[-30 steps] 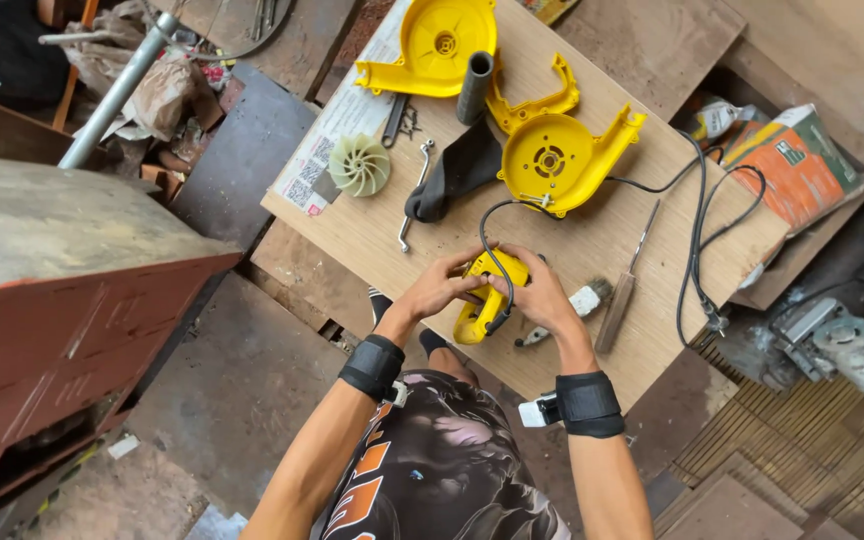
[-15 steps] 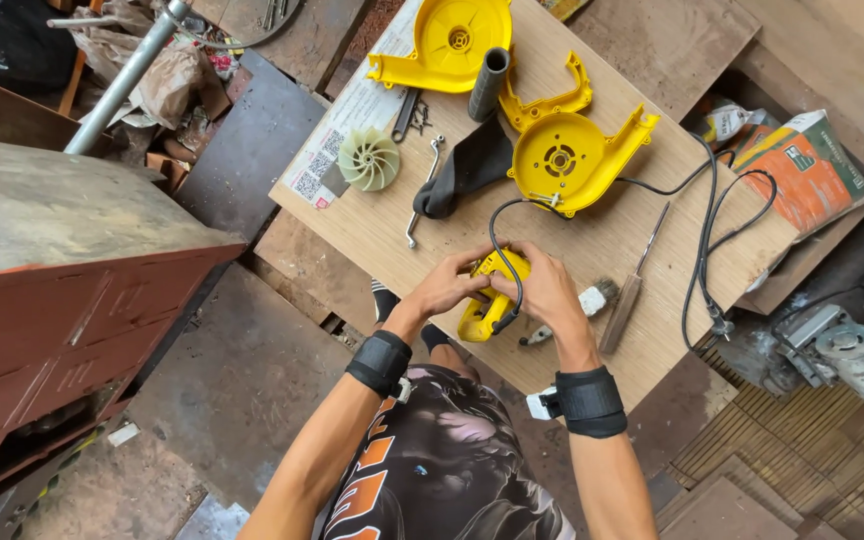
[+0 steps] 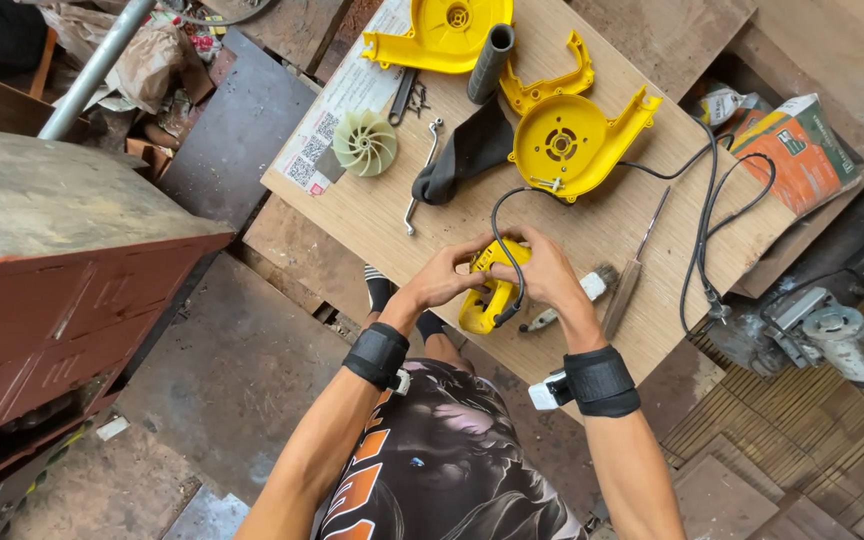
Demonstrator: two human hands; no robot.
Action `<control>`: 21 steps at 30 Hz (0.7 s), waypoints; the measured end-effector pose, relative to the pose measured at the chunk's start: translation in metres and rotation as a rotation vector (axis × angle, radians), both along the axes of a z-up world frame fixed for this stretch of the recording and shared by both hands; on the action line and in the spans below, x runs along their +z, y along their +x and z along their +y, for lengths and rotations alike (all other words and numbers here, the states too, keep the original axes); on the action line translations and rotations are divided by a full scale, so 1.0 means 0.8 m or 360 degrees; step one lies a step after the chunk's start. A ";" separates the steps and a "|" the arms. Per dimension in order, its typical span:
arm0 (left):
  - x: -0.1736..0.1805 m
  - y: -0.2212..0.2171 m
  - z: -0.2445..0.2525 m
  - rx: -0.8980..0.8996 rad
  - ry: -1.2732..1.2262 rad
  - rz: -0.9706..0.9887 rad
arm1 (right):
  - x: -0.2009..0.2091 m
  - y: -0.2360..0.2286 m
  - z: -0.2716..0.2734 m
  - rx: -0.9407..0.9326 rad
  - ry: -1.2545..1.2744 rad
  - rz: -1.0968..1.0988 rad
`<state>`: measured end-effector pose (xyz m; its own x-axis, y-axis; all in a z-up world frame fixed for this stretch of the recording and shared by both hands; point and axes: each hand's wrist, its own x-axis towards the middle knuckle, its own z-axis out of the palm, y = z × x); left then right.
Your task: The person works at a workbench on a disassembled yellow blower. They handle the motor housing, remove a switch and small circuit board, and use a brush to sweep dust from the motor, armature, and internal components while holding parts steady by hand.
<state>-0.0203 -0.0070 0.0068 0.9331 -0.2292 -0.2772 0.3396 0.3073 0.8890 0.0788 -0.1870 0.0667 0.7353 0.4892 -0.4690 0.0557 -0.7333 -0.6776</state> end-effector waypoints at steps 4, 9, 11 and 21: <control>-0.021 -0.002 0.003 0.0000 -0.0021 -0.0126 | -0.032 0.007 -0.008 0.0032 0.0068 0.0031; -0.030 -0.003 0.000 0.0008 -0.0238 0.0113 | -0.011 0.005 -0.009 0.0084 0.0116 0.0053; -0.019 0.005 0.005 -0.0006 -0.0193 0.0063 | -0.007 0.012 -0.004 0.0079 0.0036 0.0033; 0.021 0.008 0.002 -0.0076 0.0111 -0.0113 | 0.014 0.010 0.000 0.0024 -0.0159 0.0081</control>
<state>-0.0140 -0.0050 0.0237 0.9394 -0.2565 -0.2275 0.2878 0.2289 0.9300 0.0865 -0.1874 0.0778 0.7024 0.4488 -0.5525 0.0344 -0.7967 -0.6034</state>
